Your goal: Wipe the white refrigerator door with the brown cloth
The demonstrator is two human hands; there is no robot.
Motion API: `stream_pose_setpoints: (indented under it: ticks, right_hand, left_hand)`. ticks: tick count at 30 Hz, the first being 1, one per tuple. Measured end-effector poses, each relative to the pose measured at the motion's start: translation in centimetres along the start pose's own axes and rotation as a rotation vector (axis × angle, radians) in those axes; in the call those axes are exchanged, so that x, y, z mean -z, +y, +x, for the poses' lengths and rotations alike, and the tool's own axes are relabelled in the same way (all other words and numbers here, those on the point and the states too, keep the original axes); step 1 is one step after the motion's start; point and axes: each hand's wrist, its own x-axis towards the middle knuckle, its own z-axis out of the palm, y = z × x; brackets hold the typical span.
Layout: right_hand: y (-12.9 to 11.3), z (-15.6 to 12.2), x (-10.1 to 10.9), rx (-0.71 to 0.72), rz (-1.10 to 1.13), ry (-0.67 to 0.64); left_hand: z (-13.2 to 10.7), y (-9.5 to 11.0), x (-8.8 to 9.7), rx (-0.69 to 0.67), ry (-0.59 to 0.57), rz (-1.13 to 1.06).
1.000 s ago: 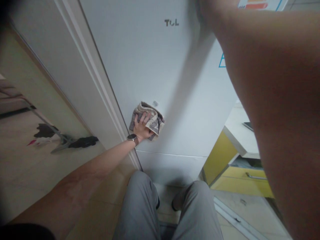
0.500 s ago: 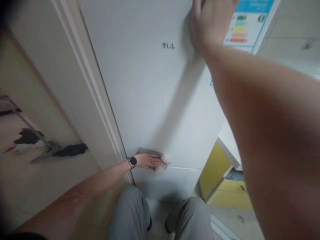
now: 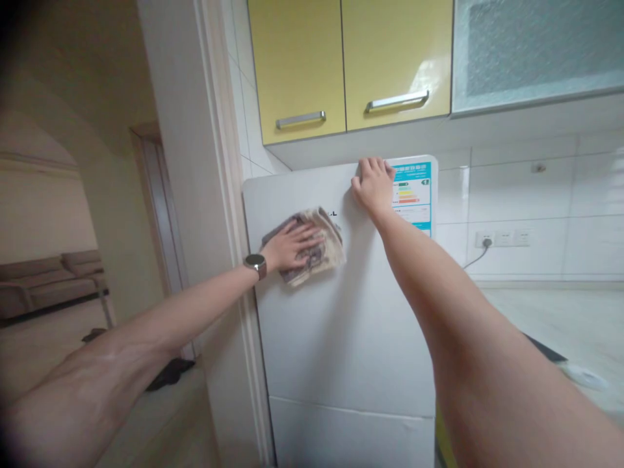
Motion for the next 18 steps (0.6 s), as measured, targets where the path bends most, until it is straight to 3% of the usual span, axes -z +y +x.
stream_pose_setpoints:
  ticks: [3,7,10,13,18]
  right_hand:
    - [0.2,0.7,0.6,-0.007,0.048,-0.029]
    - [0.2,1.6,2.0,-0.036,0.079,-0.103]
    - [0.2,2.4,3.7,-0.062,0.054,-0.203]
    - [-0.1,3.3,5.6,-0.078,-0.028,-0.336]
    - [-1.1,4.9,7.7,-0.088,-0.122,-0.472]
  left_hand:
    - [5.9,-1.7,3.6,0.345,0.228,0.038]
    - [10.7,-1.4,4.1,0.533,0.282,-0.025]
    - [11.4,-0.7,4.3,0.57,0.227,-0.014]
    - [10.9,-0.2,5.2,0.574,0.097,0.014]
    - [10.3,0.9,5.6,0.453,-0.054,0.091]
